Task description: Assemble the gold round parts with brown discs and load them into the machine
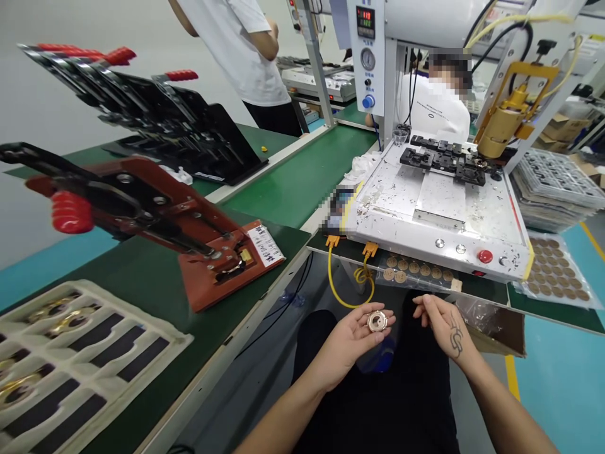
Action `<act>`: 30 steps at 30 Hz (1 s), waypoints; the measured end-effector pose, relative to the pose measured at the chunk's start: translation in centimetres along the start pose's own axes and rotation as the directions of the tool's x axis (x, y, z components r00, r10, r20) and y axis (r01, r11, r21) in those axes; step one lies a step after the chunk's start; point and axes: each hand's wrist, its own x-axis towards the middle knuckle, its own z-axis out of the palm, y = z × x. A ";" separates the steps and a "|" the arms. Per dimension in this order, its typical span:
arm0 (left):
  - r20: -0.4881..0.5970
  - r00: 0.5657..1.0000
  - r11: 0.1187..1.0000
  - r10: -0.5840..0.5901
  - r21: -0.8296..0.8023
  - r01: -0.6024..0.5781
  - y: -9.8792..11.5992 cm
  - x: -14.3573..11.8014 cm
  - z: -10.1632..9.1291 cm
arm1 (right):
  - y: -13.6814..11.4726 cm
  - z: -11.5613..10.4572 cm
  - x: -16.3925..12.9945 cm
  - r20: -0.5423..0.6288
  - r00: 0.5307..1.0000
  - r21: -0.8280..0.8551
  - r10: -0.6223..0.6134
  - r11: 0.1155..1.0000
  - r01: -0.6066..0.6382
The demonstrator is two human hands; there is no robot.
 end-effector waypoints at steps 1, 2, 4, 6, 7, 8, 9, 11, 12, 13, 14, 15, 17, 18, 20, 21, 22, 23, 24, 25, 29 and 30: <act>0.005 1.000 1.000 0.006 0.017 -0.006 0.3 0.3 -0.1 | 0.2 0.0 0.3 -0.041 0.996 -0.076 -0.077 0.994 0.074; 0.010 1.000 0.999 0.014 0.037 -0.015 0.7 0.7 -0.2 | 0.3 0.2 0.7 -0.069 0.984 -0.155 -0.161 0.977 0.149; 0.022 0.999 0.995 0.042 0.090 -0.044 1.7 2.0 -0.4 | 0.5 0.7 2.0 -0.092 0.943 -0.295 -0.319 0.914 0.280; 0.043 0.996 0.985 0.080 0.152 -0.086 2.7 3.8 -0.6 | 0.8 1.4 3.7 -0.085 0.902 -0.374 -0.423 0.853 0.365; 0.057 0.993 0.978 0.101 0.178 -0.110 3.1 5.0 -0.6 | 1.0 1.8 4.5 -0.075 0.886 -0.397 -0.457 0.829 0.394; 0.074 0.990 0.971 0.120 0.197 -0.132 3.5 6.1 -0.7 | 1.2 2.1 5.4 -0.061 0.870 -0.426 -0.489 0.801 0.420; 0.091 0.987 0.967 0.134 0.207 -0.150 3.7 7.3 -0.7 | 1.4 2.5 6.2 -0.047 0.855 -0.457 -0.516 0.772 0.441; 0.120 0.983 0.961 0.142 0.223 -0.166 4.0 9.6 -0.7 | 1.9 3.0 7.2 -0.028 0.831 -0.521 -0.556 0.718 0.462; 0.132 0.982 0.957 0.136 0.238 -0.165 4.0 10.5 -0.6 | 2.1 3.2 7.5 -0.021 0.820 -0.550 -0.572 0.692 0.468; 0.142 0.982 0.952 0.129 0.258 -0.162 4.0 11.2 -0.6 | 2.4 3.3 7.7 -0.013 0.809 -0.575 -0.587 0.667 0.474; 0.148 0.981 0.947 0.124 0.279 -0.162 3.9 11.8 -0.6 | 2.7 3.4 7.8 -0.005 0.799 -0.597 -0.602 0.642 0.480; 0.152 0.981 0.940 0.123 0.298 -0.164 3.8 12.3 -0.6 | 3.1 3.5 7.8 0.004 0.788 -0.615 -0.616 0.619 0.488; 0.157 0.979 0.931 0.131 0.321 -0.176 3.6 12.7 -0.7 | 3.9 3.6 7.8 0.023 0.767 -0.643 -0.641 0.578 0.503; 0.159 0.978 0.927 0.136 0.328 -0.182 3.6 12.7 -0.8 | 4.4 3.6 7.8 0.033 0.757 -0.652 -0.652 0.560 0.511; 0.163 0.977 0.919 0.140 0.346 -0.189 3.5 12.6 -0.9 | 5.6 3.5 7.9 0.054 0.739 -0.662 -0.672 0.529 0.530; 0.165 0.977 0.915 0.138 0.355 -0.190 3.5 12.5 -1.0 | 6.1 3.5 8.0 0.066 0.730 -0.664 -0.680 0.516 0.541; 0.168 0.976 0.912 0.136 0.364 -0.189 3.4 12.4 -1.0 | 6.7 3.5 8.1 0.081 0.722 -0.664 -0.687 0.503 0.553; 0.171 0.976 0.910 0.132 0.371 -0.188 3.4 12.3 -1.0 | 7.2 3.4 8.2 0.096 0.715 -0.662 -0.693 0.492 0.566; 0.174 0.976 0.907 0.129 0.377 -0.187 3.4 12.3 -1.1 | 7.6 3.4 8.2 0.112 0.707 -0.658 -0.698 0.481 0.579; 0.179 0.976 0.905 0.127 0.382 -0.188 3.4 12.2 -1.1 | 8.0 3.3 8.3 0.128 0.699 -0.653 -0.703 0.471 0.593; 0.192 0.973 0.896 0.129 0.398 -0.198 3.3 12.2 -1.1 | 8.7 3.7 7.4 0.189 0.673 -0.620 -0.715 0.444 0.647; 0.192 0.972 0.894 0.132 0.401 -0.201 3.2 12.2 -1.2 | 8.8 3.9 6.8 0.203 0.666 -0.609 -0.718 0.441 0.660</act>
